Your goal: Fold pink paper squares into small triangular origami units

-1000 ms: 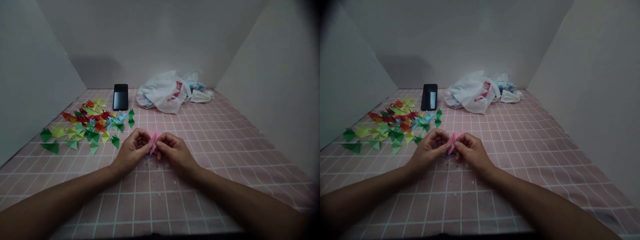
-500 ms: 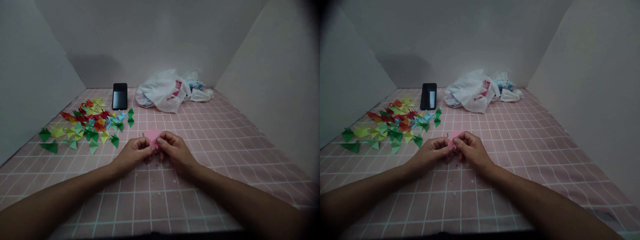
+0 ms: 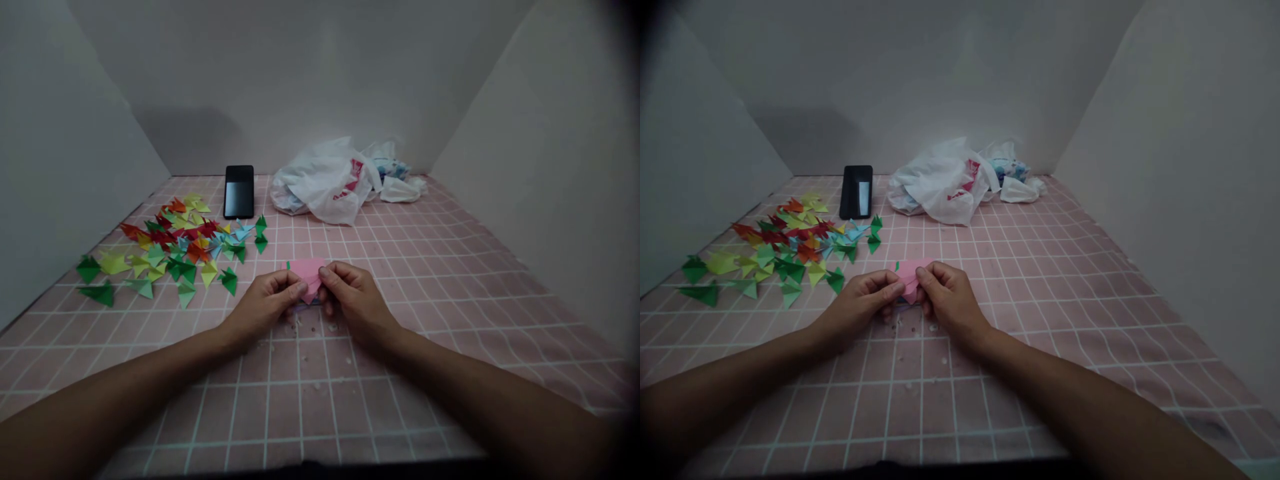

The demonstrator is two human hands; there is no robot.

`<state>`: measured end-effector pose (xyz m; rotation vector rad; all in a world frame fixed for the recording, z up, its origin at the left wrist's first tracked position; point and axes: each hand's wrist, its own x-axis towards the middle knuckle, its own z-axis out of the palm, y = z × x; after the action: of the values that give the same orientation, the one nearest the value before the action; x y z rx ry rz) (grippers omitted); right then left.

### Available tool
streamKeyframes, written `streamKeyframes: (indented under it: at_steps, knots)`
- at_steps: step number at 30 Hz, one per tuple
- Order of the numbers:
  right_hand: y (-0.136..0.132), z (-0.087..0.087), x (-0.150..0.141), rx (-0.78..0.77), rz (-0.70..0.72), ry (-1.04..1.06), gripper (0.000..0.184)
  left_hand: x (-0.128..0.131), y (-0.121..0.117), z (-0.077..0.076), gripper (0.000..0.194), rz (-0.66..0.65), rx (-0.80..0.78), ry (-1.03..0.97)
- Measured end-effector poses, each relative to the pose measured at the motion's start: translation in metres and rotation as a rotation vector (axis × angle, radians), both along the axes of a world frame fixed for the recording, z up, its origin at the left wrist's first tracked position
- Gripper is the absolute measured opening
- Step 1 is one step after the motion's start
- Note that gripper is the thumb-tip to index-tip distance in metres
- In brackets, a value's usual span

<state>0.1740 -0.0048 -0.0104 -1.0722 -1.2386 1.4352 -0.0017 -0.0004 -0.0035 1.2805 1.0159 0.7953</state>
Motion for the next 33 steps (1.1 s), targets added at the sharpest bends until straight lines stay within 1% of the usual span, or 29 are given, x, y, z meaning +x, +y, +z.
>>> streamKeyframes:
  at_steps: [5, 8, 12, 14, 17, 21, 23, 25, 29, 31, 33]
  knots:
    - [0.000, 0.001, -0.002, -0.050, 0.096, 0.032, 0.027, -0.001, 0.000, 0.001, 0.030, -0.024, 0.048, 0.040]
    - [-0.001, 0.002, -0.003, -0.056, 0.089, 0.051, 0.026, -0.002, 0.001, 0.001, 0.030, -0.015, 0.062, 0.043]
    - [-0.001, 0.000, -0.001, -0.028, 0.050, 0.064, 0.026, -0.004, 0.003, 0.002, 0.029, 0.035, 0.087, 0.026]
    - [0.001, -0.002, 0.000, -0.004, 0.034, 0.049, 0.025, -0.005, 0.004, 0.003, 0.028, 0.060, 0.136, 0.041]
    - [0.004, -0.003, 0.001, 0.012, 0.048, 0.002, 0.028, -0.006, 0.006, 0.005, 0.026, 0.079, 0.220, 0.116]
    - [0.006, -0.001, 0.003, 0.051, 0.071, -0.054, 0.024, -0.009, 0.008, 0.009, 0.020, 0.033, 0.383, 0.259]
    - [0.005, 0.000, 0.003, 0.069, 0.075, -0.079, 0.023, -0.010, 0.011, 0.009, 0.019, 0.019, 0.430, 0.281]
    - [0.005, 0.000, 0.002, 0.078, 0.048, -0.071, 0.024, -0.012, 0.014, 0.009, 0.020, 0.055, 0.395, 0.233]
    - [0.005, 0.000, 0.001, 0.078, -0.050, 0.030, 0.022, -0.012, 0.016, 0.005, 0.027, 0.172, 0.234, 0.022]
    - [0.004, 0.001, 0.000, 0.088, -0.060, 0.047, 0.022, -0.009, 0.012, 0.004, 0.029, 0.165, 0.168, -0.031]
    - [0.001, 0.001, -0.002, 0.105, -0.054, 0.042, 0.022, -0.005, 0.006, 0.003, 0.033, 0.092, 0.093, -0.073]
